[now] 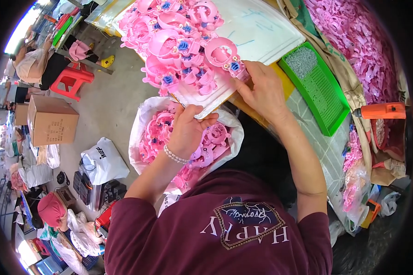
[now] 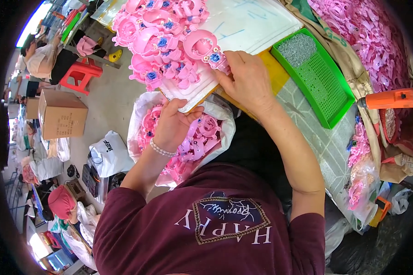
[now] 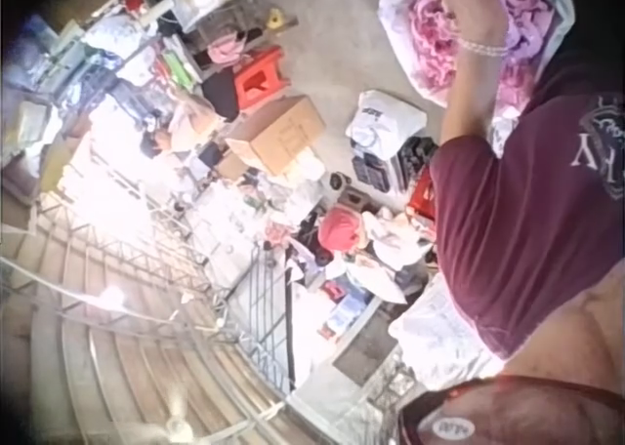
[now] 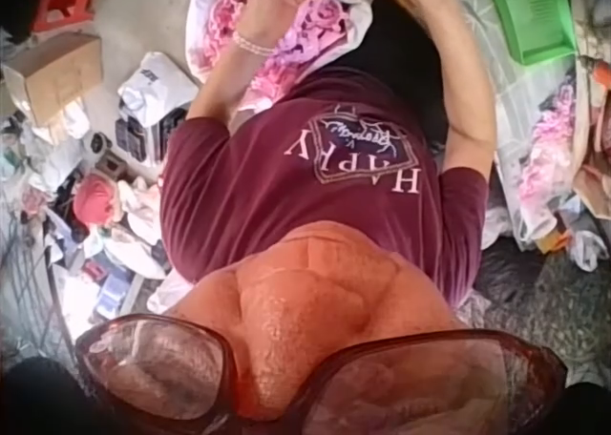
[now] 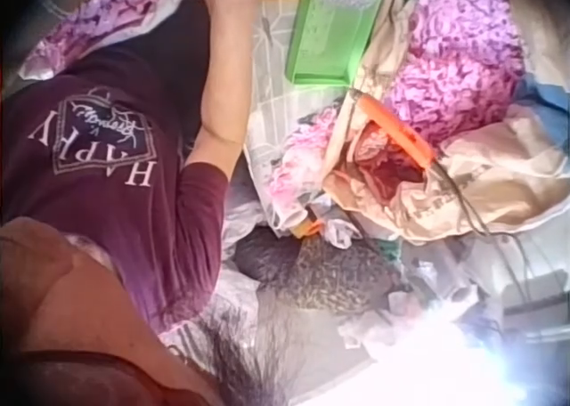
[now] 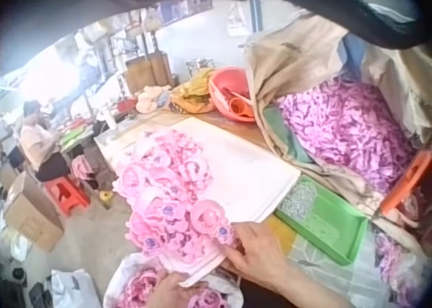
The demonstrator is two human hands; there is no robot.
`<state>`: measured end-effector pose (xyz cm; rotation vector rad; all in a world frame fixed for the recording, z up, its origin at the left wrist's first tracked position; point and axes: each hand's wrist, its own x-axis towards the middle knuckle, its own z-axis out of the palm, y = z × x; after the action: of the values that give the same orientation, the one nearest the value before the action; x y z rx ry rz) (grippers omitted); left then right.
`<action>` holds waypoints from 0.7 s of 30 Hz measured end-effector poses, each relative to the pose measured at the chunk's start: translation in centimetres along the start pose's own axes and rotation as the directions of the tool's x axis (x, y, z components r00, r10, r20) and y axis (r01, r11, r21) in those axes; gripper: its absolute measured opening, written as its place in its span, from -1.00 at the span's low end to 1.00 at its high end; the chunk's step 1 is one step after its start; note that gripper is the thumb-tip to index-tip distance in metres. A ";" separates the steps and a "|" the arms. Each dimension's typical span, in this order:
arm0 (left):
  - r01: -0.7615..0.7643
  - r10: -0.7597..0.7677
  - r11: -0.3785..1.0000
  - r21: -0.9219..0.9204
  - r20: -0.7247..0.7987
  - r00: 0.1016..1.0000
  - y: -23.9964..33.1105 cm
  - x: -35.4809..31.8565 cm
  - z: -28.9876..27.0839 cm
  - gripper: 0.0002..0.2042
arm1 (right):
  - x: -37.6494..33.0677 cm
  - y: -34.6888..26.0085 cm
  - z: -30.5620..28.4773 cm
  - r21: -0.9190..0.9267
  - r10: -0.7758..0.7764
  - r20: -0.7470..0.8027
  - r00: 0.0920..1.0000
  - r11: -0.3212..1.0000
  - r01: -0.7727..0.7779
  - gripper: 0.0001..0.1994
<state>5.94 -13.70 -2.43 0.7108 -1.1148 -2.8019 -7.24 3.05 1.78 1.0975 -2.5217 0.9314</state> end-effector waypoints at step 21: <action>0.007 -0.011 0.998 -0.061 -0.076 0.997 -2.4 -1.3 2.4 -0.70 | -1.1 1.0 -1.5 0.036 -0.016 0.015 1.000 0.999 0.016 -0.48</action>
<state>6.38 -10.09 -1.96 0.8118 -1.0125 -2.7766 -7.29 5.16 2.00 1.1379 -2.5139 0.9716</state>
